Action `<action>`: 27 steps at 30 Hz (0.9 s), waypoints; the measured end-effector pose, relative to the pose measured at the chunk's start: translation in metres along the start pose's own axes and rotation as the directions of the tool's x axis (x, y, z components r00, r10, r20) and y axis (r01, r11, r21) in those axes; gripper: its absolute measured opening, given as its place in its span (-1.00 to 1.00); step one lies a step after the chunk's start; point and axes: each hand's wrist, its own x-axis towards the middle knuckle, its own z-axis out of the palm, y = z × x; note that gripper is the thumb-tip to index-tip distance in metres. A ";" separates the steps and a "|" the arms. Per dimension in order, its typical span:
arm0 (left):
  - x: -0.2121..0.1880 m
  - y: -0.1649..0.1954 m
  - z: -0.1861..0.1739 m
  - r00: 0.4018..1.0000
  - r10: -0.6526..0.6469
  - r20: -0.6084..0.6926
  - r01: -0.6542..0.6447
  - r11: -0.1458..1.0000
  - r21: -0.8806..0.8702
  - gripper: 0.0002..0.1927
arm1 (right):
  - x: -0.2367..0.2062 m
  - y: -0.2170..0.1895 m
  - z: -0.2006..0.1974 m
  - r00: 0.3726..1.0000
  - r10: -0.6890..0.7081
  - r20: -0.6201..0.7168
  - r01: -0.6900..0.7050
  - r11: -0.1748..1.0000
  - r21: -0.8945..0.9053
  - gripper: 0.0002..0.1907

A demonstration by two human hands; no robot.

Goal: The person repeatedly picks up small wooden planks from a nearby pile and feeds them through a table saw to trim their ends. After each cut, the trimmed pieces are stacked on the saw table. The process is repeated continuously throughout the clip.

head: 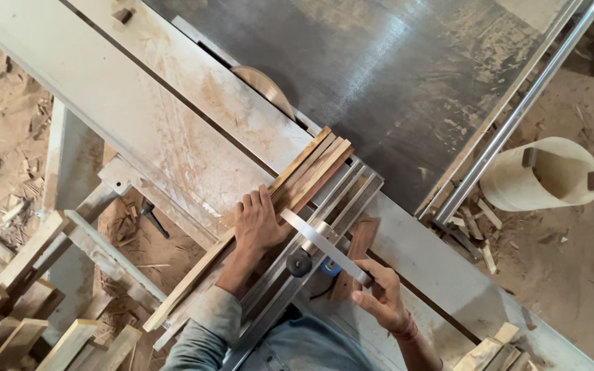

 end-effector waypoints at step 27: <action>0.014 -0.040 0.002 0.986 0.153 0.064 -0.134 0.963 -0.236 0.10 | 0.058 -0.016 0.033 1.000 -0.009 -0.017 0.006 0.986 -0.168 -0.55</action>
